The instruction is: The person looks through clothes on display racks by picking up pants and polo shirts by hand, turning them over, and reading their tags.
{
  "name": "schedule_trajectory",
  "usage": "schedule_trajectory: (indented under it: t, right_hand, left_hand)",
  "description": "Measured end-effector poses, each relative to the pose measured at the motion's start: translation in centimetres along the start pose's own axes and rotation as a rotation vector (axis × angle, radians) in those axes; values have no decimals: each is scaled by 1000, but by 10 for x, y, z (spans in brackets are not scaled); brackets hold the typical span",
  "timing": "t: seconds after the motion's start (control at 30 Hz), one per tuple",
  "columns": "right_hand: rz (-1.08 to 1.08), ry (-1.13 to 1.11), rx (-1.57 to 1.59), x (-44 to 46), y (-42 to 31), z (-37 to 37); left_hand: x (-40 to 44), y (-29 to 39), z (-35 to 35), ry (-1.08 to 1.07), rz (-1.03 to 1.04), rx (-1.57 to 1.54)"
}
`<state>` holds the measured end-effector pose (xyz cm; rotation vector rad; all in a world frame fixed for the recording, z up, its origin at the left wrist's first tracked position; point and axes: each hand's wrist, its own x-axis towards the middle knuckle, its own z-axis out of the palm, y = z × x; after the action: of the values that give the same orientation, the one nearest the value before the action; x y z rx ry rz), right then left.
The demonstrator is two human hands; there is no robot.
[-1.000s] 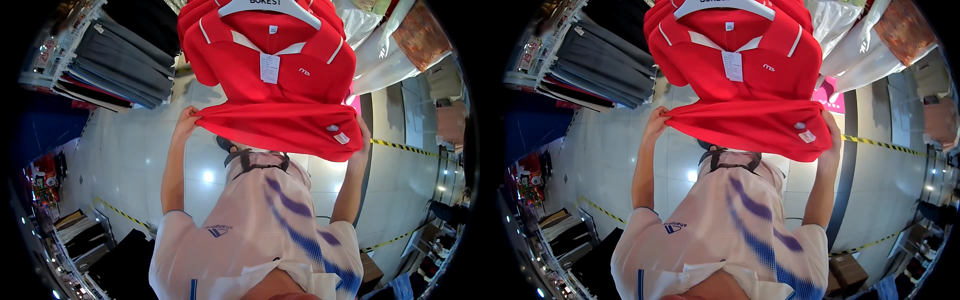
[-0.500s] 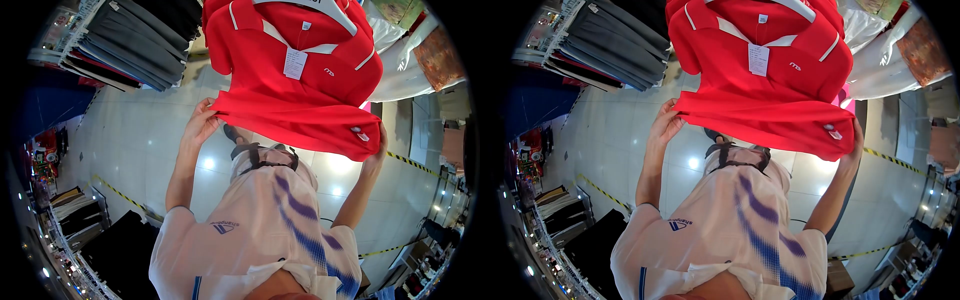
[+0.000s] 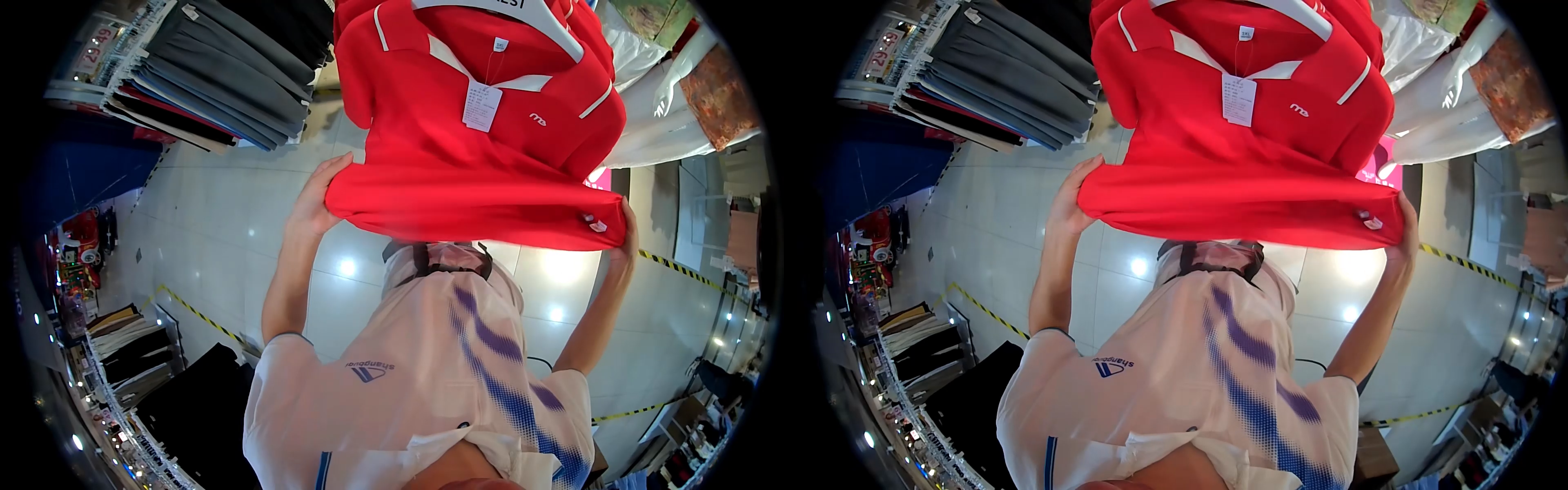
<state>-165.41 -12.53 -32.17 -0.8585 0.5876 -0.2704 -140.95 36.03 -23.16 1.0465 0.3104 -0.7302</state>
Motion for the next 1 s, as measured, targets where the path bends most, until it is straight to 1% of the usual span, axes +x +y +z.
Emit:
schedule_trajectory:
  t: [0.13,0.2,0.23,0.3,0.33,0.4,0.43,0.5,0.53,0.6,0.63,0.7,0.73,0.77,0.8,0.83,0.87,0.9,0.93,1.0]
  right_hand:
    - [-3,-12,36,-4,1,0]
    - [-58,9,45,-6,4,-1]
    - [-59,12,49,-8,6,-1]
    - [-129,-46,14,-11,8,0]
    - [-131,-43,15,-13,9,3]
    - [-182,-97,7,-16,9,8]
    - [-184,-91,8,-15,12,3]
    - [-287,-217,20,-10,21,-16]
    - [-294,-202,17,-10,23,-21]
    - [-408,-350,105,-16,25,-28]
    - [-374,-212,111,-27,23,-23]
    - [-398,-196,109,-35,16,-12]
    - [-415,-205,117,-39,12,-2]
    - [-411,-138,84,-47,6,17]
    - [-418,-121,76,-50,5,15]
    - [-407,-183,95,-51,3,12]
    - [-396,-247,114,-52,2,10]
    - [-396,-217,99,-55,-2,19]
    - [-402,-206,96,-58,-5,26]
    - [-385,-303,99,-62,-10,38]
  left_hand:
    - [1,5,6,-26,-5,-45]
    - [6,5,-6,-225,-3,-137]
    - [7,4,-8,-226,-5,-133]
    - [7,1,-9,-262,87,-191]
    - [9,0,-11,-264,85,-189]
    - [14,-2,-15,-503,124,-248]
    - [15,-1,-15,-506,119,-245]
    - [14,-4,-12,-491,231,-262]
    - [16,-4,-16,-514,236,-293]
    - [17,1,-26,-539,237,-356]
    - [16,4,-29,-539,236,-389]
    - [15,14,-28,-594,263,-335]
    - [14,20,-27,-606,240,-341]
    - [13,26,-27,-634,271,-323]
    - [14,31,-29,-660,306,-304]
    - [19,35,-35,-670,292,-310]
    - [24,40,-42,-667,337,-347]
    - [29,43,-47,-662,382,-384]
    - [30,46,-48,-669,372,-387]
    - [31,52,-48,-496,441,-285]
